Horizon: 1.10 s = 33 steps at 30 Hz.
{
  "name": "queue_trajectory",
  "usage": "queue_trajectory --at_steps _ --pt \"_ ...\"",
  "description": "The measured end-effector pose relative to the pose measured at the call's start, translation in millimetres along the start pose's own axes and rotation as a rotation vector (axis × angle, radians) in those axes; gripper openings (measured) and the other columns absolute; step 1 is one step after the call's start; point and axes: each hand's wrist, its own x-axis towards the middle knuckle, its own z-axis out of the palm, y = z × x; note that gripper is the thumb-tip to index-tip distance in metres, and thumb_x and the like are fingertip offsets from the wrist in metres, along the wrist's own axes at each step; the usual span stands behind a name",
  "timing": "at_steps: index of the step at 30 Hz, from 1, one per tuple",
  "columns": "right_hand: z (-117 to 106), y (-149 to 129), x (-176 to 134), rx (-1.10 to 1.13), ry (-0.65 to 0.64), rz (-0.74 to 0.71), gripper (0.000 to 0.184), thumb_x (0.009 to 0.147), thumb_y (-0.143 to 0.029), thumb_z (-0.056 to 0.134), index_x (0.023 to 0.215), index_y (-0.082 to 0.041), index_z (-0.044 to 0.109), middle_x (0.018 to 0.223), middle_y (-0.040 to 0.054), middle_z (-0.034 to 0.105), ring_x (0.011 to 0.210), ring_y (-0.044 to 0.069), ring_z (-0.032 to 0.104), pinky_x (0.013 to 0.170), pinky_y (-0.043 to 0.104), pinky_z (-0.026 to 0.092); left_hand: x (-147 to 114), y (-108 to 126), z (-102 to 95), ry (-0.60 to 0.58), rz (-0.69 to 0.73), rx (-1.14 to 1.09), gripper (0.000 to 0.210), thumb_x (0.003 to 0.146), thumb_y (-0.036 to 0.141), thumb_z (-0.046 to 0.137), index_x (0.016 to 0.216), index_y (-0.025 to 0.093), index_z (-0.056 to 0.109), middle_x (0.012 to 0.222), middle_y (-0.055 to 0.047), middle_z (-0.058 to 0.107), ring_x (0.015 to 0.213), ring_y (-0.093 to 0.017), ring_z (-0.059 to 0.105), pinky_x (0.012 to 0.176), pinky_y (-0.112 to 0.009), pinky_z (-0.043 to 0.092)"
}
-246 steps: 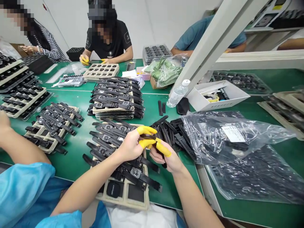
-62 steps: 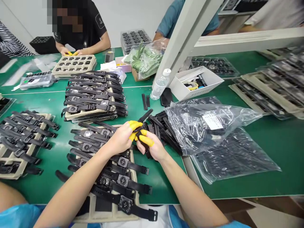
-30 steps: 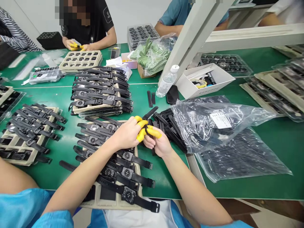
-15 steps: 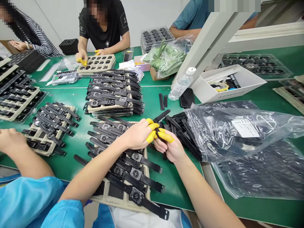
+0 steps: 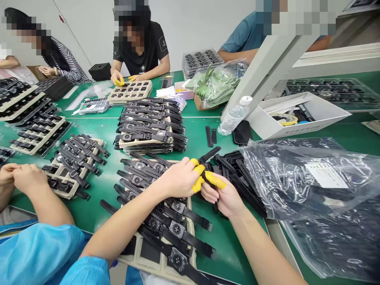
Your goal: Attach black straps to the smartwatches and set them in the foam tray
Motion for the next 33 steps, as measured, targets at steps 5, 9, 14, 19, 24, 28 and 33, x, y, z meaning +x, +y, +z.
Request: queue_trajectory --at_steps 5,9,14,19,24,28,33 --pt "1.0 1.5 -1.4 -0.042 0.019 -0.009 0.036 0.096 -0.045 0.072 0.074 -0.02 0.059 0.046 -0.007 0.041 0.04 0.008 0.031 0.039 0.021 0.028 -0.3 -4.6 4.5 0.02 -0.018 -0.15 0.035 0.101 0.025 0.046 0.128 0.008 0.06 0.113 -0.015 0.065 0.105 -0.026 0.061 0.095 -0.038 0.057" --pt "1.4 3.8 -0.2 -0.048 0.019 -0.028 0.035 0.094 -0.047 0.073 0.076 -0.021 0.06 0.046 -0.0071 0.041 0.04 0.009 0.032 0.039 0.022 0.028 -0.4 -9.3 11.5 0.093 0.003 -0.264 0.036 0.102 0.023 0.042 0.131 0.009 0.057 0.117 -0.016 0.065 0.111 -0.026 0.063 0.099 -0.039 0.057" --pt "-1.5 6.0 2.2 -0.116 0.075 -0.114 0.036 0.095 -0.055 0.07 0.087 -0.021 0.063 0.056 -0.0041 0.052 0.044 0.011 0.043 0.043 0.025 0.035 -2.6 -10.5 19.6 0.223 -0.093 -0.44 0.035 0.101 0.026 0.052 0.135 0.015 0.053 0.122 -0.013 0.067 0.111 -0.025 0.067 0.097 -0.04 0.058" --pt "-0.8 2.0 -0.1 -0.174 0.036 -0.06 0.04 0.095 -0.061 0.067 0.092 -0.02 0.063 0.06 -0.0058 0.049 0.041 0.007 0.035 0.041 0.023 0.026 -0.9 -8.8 22.8 0.484 -0.152 -0.755 0.02 0.1 0.037 0.062 0.103 0.017 0.065 0.103 -0.009 0.069 0.098 -0.021 0.067 0.087 -0.034 0.057" --pt "-4.3 -9.1 -4.2 -0.262 -0.06 0.2 0.045 0.093 -0.06 0.069 0.082 -0.019 0.058 0.059 -0.0068 0.045 0.043 0.004 0.022 0.041 0.021 0.013 5.8 -15.0 12.7 0.81 -0.462 -1.377 0.045 0.089 0.053 0.075 0.109 0.019 0.053 0.112 -0.009 0.071 0.083 -0.019 0.073 0.063 -0.028 0.06" --pt "-9.7 -15.0 -3.5 -0.376 0.05 0.188 0.046 0.089 -0.063 0.073 0.085 -0.019 0.058 0.059 -0.0073 0.046 0.042 0.004 0.025 0.04 0.02 0.017 8.5 -27.4 8.2 0.99 -0.585 -1.505 0.059 0.082 0.057 0.081 0.112 0.022 0.045 0.114 -0.007 0.074 0.065 -0.015 0.072 0.057 -0.026 0.06" --pt "0.7 -14.5 -2.2 -0.402 0.264 -0.091 0.041 0.084 -0.056 0.081 0.093 -0.024 0.058 0.066 -0.0048 0.058 0.043 0.008 0.043 0.043 0.023 0.035 9.8 -19.3 24.1 0.575 -0.535 -1.371 0.043 0.098 0.041 0.062 0.132 0.019 0.052 0.13 -0.014 0.071 0.07 -0.016 0.075 0.062 -0.027 0.062"
